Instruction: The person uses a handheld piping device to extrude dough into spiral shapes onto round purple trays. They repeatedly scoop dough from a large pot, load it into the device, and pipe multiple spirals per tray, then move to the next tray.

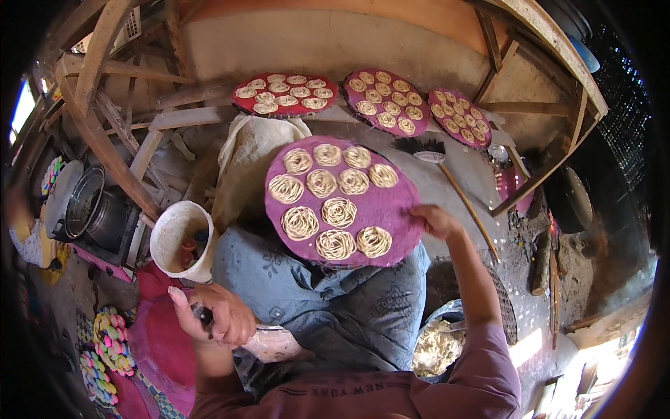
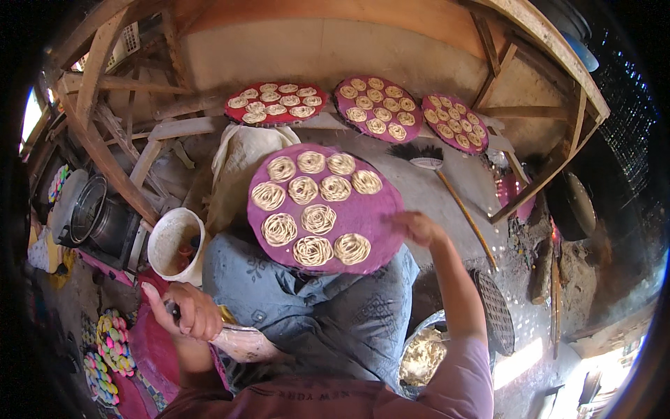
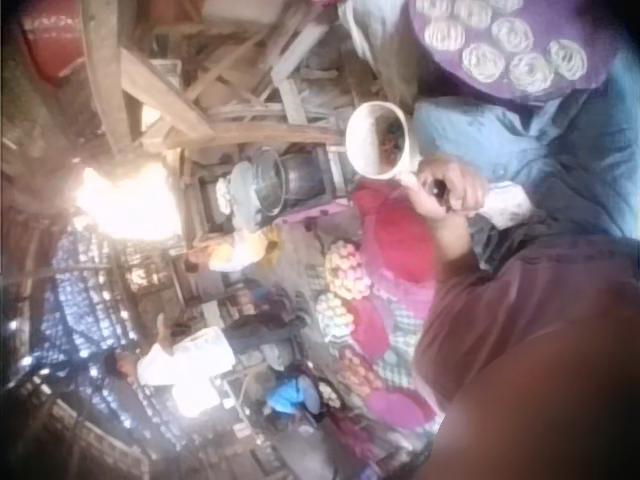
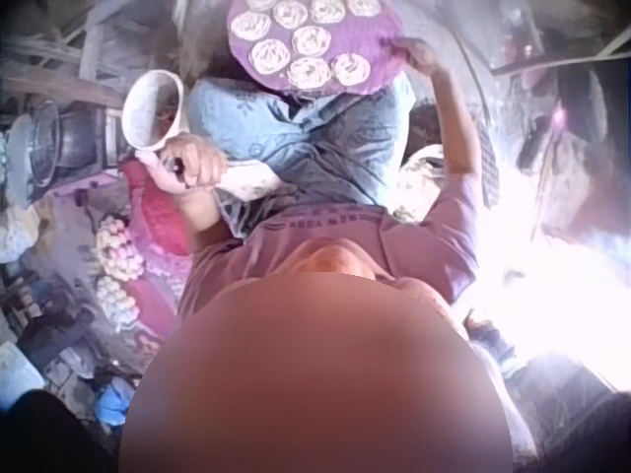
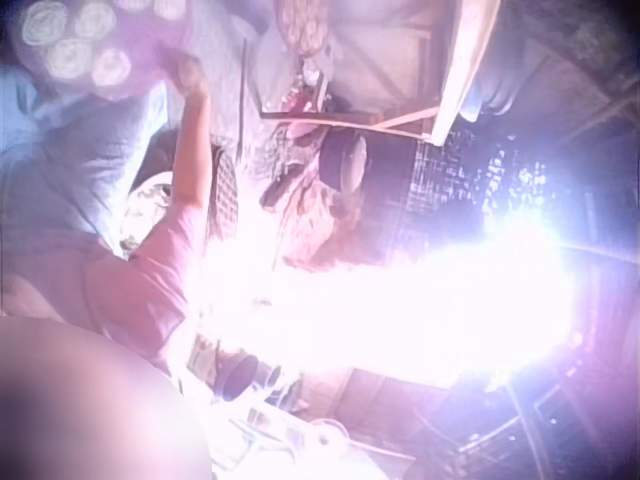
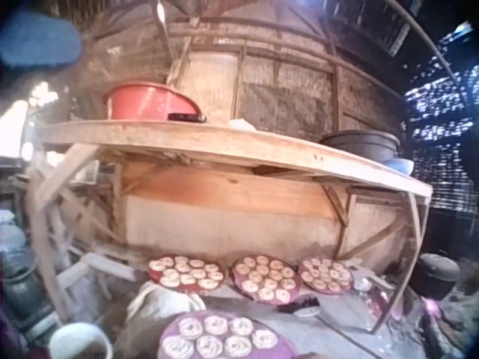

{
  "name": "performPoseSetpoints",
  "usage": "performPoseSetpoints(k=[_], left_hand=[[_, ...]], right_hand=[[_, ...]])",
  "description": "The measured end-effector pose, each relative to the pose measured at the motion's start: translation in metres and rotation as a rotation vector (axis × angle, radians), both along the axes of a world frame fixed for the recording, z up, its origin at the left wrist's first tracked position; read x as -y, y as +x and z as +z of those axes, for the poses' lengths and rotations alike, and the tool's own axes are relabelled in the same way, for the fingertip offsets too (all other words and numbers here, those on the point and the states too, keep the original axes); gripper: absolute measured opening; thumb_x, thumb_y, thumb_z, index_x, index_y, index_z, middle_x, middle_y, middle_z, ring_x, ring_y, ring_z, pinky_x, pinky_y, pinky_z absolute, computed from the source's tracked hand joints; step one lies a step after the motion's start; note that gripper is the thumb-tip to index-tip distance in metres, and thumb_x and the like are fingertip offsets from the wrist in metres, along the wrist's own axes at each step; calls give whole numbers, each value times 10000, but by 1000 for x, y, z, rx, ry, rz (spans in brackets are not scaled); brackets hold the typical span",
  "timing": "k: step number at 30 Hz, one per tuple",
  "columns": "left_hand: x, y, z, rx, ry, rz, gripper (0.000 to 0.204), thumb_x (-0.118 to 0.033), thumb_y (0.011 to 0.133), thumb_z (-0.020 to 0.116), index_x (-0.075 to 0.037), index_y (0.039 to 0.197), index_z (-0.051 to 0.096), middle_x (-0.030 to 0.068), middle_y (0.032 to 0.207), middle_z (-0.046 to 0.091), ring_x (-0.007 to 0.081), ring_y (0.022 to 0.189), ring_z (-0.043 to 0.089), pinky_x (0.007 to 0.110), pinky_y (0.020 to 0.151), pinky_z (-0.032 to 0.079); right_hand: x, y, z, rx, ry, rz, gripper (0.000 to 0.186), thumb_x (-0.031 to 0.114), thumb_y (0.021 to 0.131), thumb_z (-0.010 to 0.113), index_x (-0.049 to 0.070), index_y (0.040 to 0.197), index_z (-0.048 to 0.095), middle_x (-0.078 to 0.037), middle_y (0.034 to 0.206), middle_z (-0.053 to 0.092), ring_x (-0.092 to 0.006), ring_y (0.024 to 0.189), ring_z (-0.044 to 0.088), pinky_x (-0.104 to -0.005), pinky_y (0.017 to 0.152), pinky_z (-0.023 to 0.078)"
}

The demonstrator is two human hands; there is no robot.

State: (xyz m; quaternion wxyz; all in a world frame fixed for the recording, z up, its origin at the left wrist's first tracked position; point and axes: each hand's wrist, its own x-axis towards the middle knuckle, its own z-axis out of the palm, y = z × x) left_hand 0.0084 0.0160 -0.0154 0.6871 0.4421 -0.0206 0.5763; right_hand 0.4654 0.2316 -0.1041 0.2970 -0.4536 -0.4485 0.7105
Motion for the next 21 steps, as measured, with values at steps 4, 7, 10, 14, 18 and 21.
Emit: performPoseSetpoints(k=[4, 7, 10, 14, 18, 21], left_hand=[[-9, -5, -10, -1, -15, -14, 788, -726, 928, 141, -79, 557, 398, 67, 387, 395, 182, 259, 328, 314, 283, 263], [-19, -7, -17, 9, -66, -27, 810, -704, 938, 113, -67, 543, 419, 80, 399, 437, 186, 279, 372, 340, 352, 357], [-24, -7, -14, -9, -93, -56, 803, -710, 932, 82, -88, 541, 408, 74, 394, 435, 186, 273, 358, 334, 358, 355], [-20, -16, 7, -6, -90, 89, 774, -733, 920, 111, -116, 557, 404, 48, 396, 425, 179, 284, 353, 331, 373, 373], [-5, -25, 6, 76, -409, 748, 677, -742, 905, 264, -115, 729, 448, 63, 538, 468, 197, 442, 433, 326, 479, 402], [7, -6, -25, -125, -444, 902, 726, -689, 914, 395, -25, 1171, 536, 148, 926, 656, 240, 831, 642, 384, 787, 517]], right_hand=[[90, -36, -20, -85, -97, -433, 285, 134, 962, 513, -60, 1154, 599, -156, 1087, 661, -210, 957, 661, -318, 823, 565], [148, -99, -29, -191, -199, -696, 274, 180, 968, 497, -47, 1104, 566, -116, 1008, 623, -224, 855, 617, -369, 772, 545], [172, -169, -28, -575, -143, -756, 131, 116, 946, 511, 19, 1020, 559, -56, 973, 588, -193, 898, 597, -385, 889, 528], [187, -225, -10, -572, -83, -307, 398, 355, 989, 498, -10, 1136, 561, -113, 1003, 644, -261, 977, 625, -380, 954, 466], [223, -235, 14, 450, 451, 457, 606, 580, 913, 512, 33, 1158, 602, -223, 746, 640, -379, 747, 660, -429, 718, 505], [221, -221, 26, 443, 502, 433, 569, 562, 926, 505, 53, 1157, 613, -195, 729, 655, -370, 705, 665, -438, 694, 507]])
